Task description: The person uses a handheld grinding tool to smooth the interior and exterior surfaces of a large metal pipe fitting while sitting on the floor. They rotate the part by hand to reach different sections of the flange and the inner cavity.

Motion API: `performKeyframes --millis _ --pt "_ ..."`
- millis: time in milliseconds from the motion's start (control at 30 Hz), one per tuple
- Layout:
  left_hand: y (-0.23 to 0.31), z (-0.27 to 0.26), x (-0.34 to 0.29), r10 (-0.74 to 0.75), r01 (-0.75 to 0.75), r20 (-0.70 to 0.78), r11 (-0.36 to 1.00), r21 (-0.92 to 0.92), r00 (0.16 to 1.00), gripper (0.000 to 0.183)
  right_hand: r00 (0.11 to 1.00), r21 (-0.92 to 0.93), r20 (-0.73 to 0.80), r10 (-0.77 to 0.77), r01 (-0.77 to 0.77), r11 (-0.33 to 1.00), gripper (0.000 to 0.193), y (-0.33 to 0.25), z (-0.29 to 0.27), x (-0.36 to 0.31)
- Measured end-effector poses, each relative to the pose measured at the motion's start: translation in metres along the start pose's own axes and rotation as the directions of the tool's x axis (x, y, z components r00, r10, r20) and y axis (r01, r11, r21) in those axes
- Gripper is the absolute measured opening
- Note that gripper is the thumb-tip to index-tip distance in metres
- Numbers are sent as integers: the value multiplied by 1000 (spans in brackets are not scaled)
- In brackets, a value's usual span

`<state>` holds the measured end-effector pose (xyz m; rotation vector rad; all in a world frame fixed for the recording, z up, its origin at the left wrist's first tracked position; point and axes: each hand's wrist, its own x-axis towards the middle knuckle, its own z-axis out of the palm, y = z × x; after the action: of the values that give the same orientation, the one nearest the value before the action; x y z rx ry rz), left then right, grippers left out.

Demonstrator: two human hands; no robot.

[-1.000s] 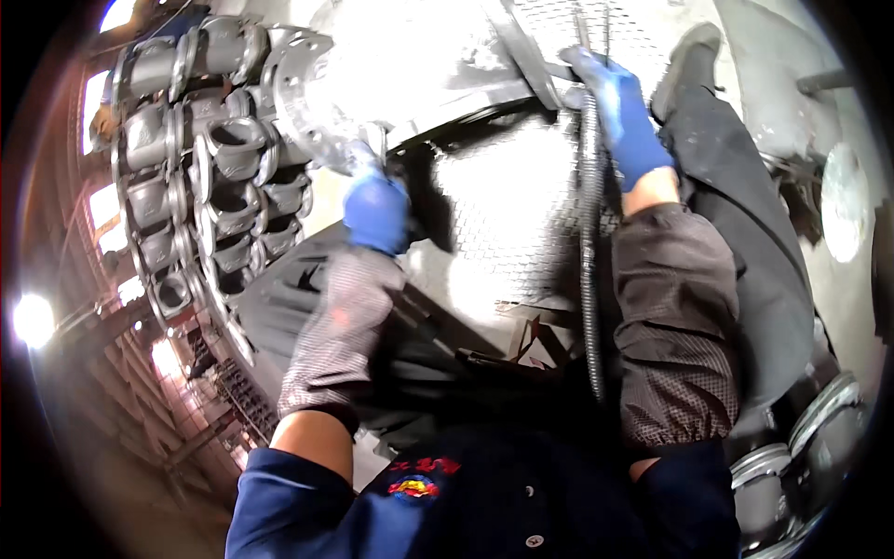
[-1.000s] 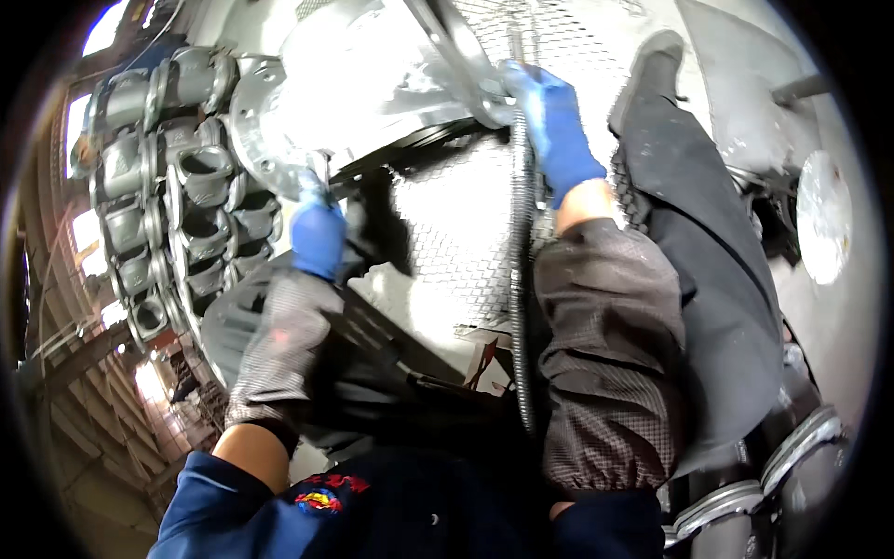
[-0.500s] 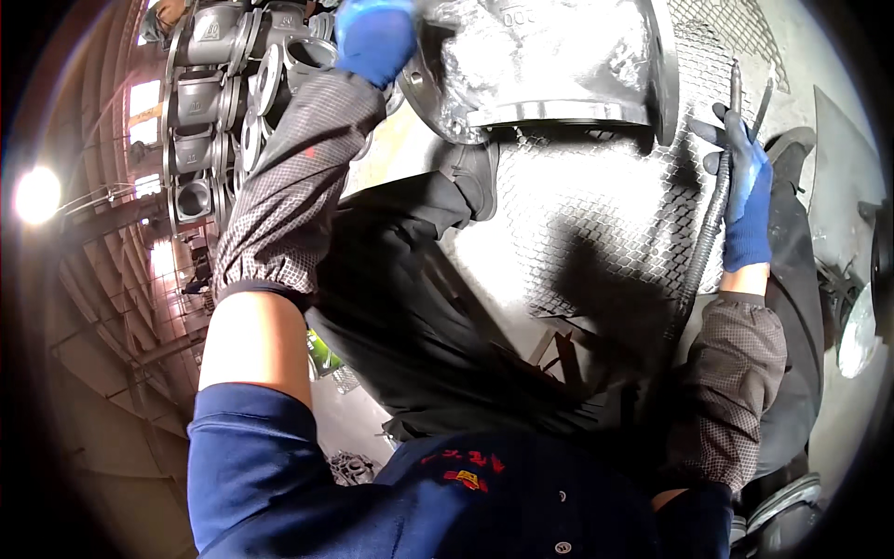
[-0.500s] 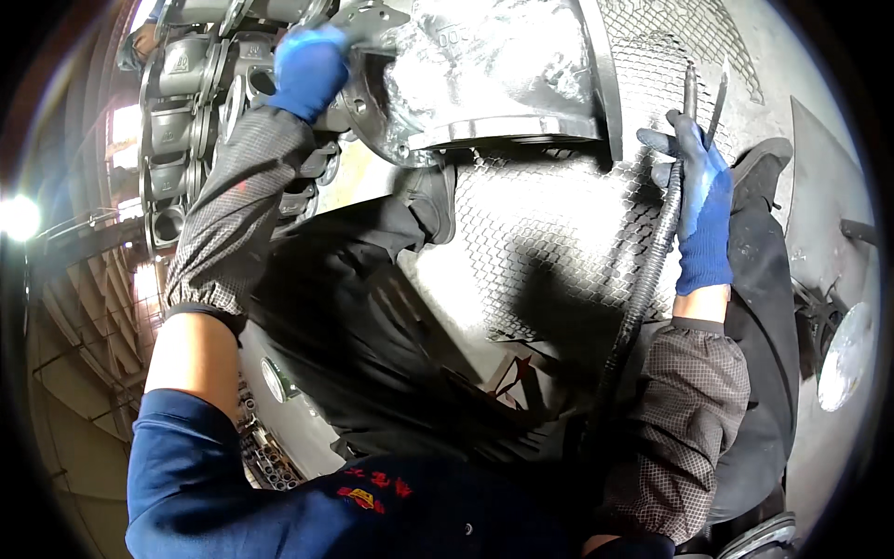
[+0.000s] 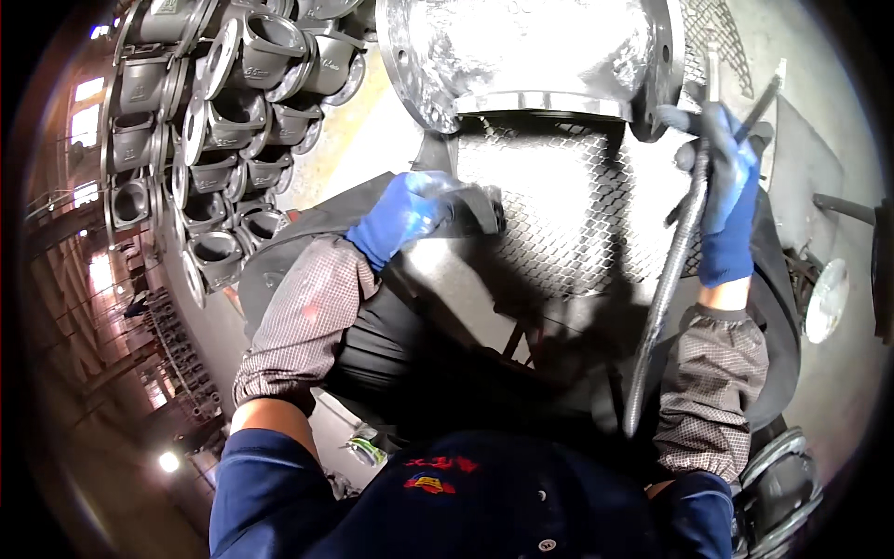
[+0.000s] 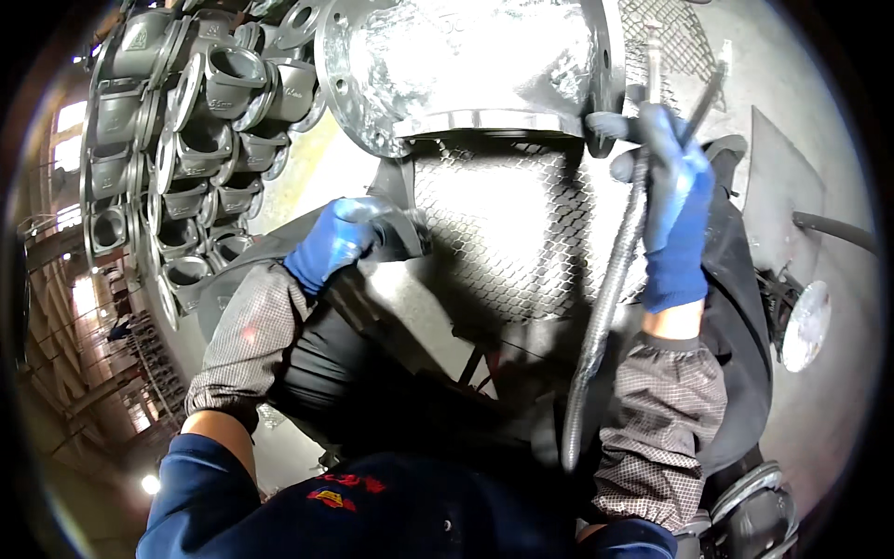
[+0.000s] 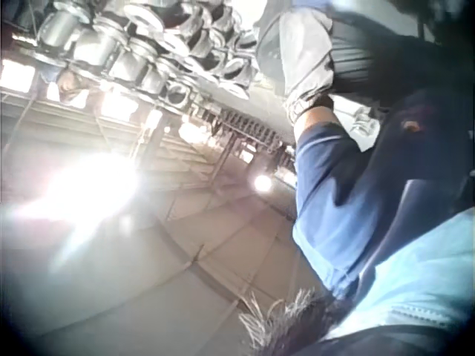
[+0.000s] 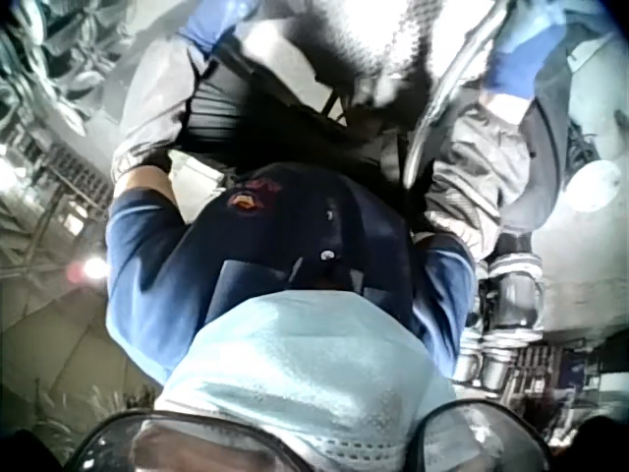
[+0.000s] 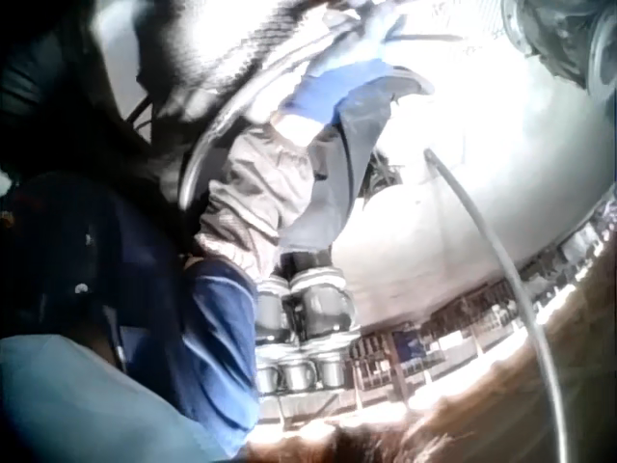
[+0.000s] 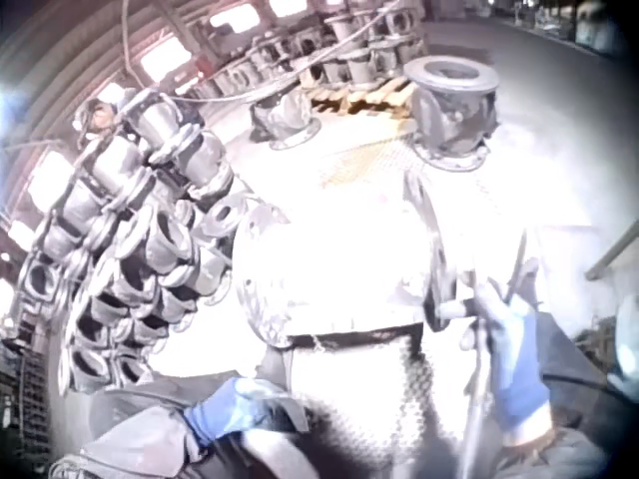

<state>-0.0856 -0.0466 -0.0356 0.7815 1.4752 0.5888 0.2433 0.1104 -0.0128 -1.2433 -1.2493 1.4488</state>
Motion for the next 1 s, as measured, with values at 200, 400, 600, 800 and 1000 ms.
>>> performKeyframes --millis 200,400,600,800,1000 --pt "36 36 -14 275 -123 269 874 -470 923 70 867 361 486 108 -312 879 40 36 45 -82" --pt "9 38 -23 371 -6 483 798 -603 793 84 554 231 734 394 -748 623 45 16 94 -135" --pt "12 49 -28 511 13 446 647 -762 735 66 523 383 831 190 -785 486 45 26 99 -143" --pt "9 51 -21 432 10 464 723 -691 773 54 468 339 844 263 -844 417 51 25 95 -145" --pt "-27 66 10 914 -738 39 351 -576 404 12 610 -44 587 531 -632 774 22 6 88 -133"
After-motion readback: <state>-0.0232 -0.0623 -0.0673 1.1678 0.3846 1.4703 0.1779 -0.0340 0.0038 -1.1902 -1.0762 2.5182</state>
